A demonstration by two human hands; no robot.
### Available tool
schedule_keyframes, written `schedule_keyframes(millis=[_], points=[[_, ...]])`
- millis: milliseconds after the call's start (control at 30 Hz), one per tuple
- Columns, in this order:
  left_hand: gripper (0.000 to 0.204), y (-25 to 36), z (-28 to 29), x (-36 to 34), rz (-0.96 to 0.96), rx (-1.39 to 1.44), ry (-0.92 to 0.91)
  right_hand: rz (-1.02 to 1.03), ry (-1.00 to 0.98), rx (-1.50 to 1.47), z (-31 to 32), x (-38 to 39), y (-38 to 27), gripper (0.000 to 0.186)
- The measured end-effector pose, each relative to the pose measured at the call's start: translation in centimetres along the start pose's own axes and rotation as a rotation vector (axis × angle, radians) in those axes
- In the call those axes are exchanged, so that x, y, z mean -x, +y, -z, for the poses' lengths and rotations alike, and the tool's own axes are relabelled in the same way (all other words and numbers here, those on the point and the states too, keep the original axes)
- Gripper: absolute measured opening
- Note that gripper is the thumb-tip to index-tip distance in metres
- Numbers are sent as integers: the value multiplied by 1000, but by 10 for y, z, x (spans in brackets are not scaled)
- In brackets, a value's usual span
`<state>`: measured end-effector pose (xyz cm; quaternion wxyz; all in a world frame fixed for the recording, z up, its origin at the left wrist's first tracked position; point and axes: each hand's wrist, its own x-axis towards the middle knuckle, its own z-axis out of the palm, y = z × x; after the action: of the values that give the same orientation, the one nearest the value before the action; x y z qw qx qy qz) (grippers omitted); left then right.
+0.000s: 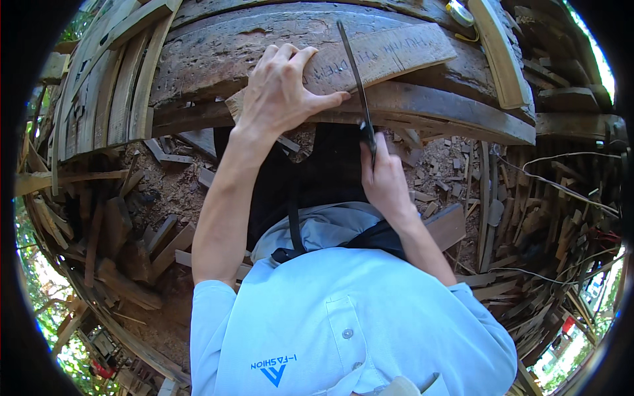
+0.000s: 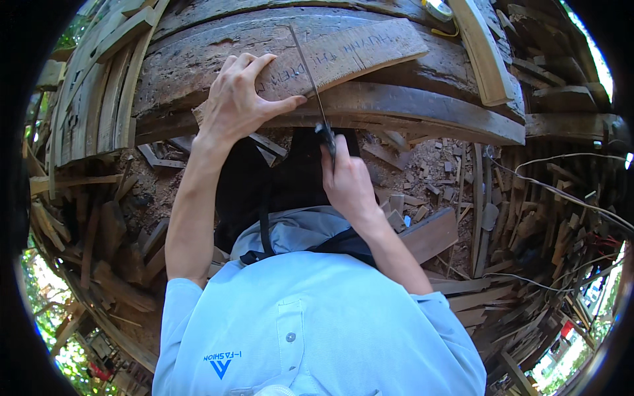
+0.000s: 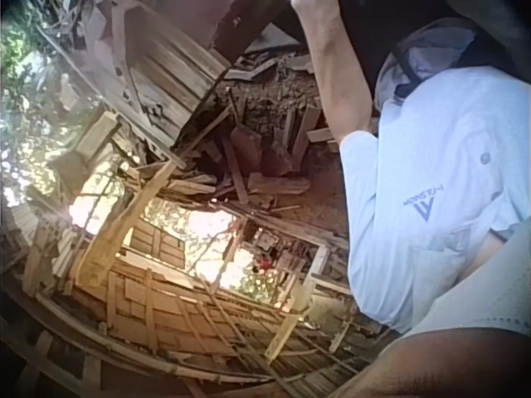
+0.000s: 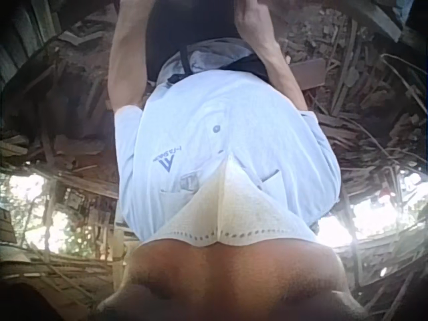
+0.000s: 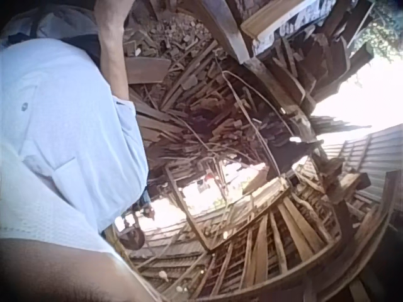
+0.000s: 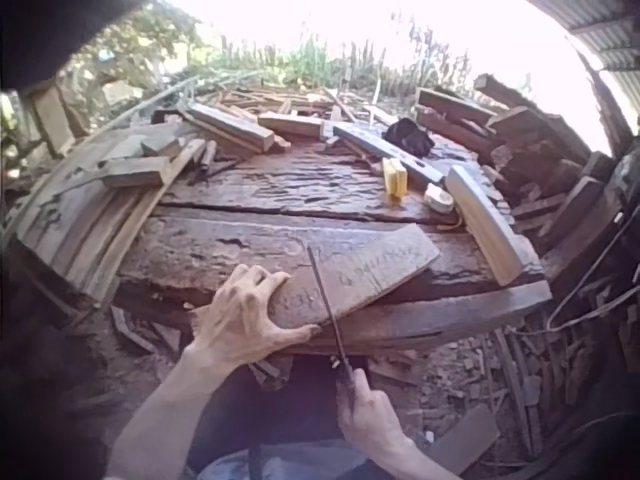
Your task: Sawing a piece of marked wood on a workbench with a hand saw.
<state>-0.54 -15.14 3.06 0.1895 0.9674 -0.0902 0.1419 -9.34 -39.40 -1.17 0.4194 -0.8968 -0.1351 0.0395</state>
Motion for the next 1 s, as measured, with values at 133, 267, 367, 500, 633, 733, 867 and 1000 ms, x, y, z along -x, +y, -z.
schedule_keyframes(millis=[133, 267, 367, 500, 633, 733, 867, 1000], points=[[97, 2, 1, -5, -29, 33, -16, -60, -36, -17, 17, 27, 12, 12], [95, 21, -3, -2, -13, 48, -25, -38, -13, 41, 21, 40, 28, 11], [93, 28, -8, -5, -12, 61, -20, 19, 87, 103, 14, 45, 39, 11], [93, 30, -4, -7, 14, 89, -36, -92, -22, -104, 11, 41, 50, 11], [96, 29, -6, -9, 8, 90, -60, 42, 45, -167, -2, 39, 57, 10], [97, 31, -3, -9, 13, 80, -52, 25, 303, -66, 19, 17, 39, 10], [95, 31, -1, -7, 24, 99, -68, 148, 261, 59, 45, -5, 28, 11], [95, 33, -1, -9, 39, 97, -98, 112, 170, 121, 39, -6, 20, 13]])
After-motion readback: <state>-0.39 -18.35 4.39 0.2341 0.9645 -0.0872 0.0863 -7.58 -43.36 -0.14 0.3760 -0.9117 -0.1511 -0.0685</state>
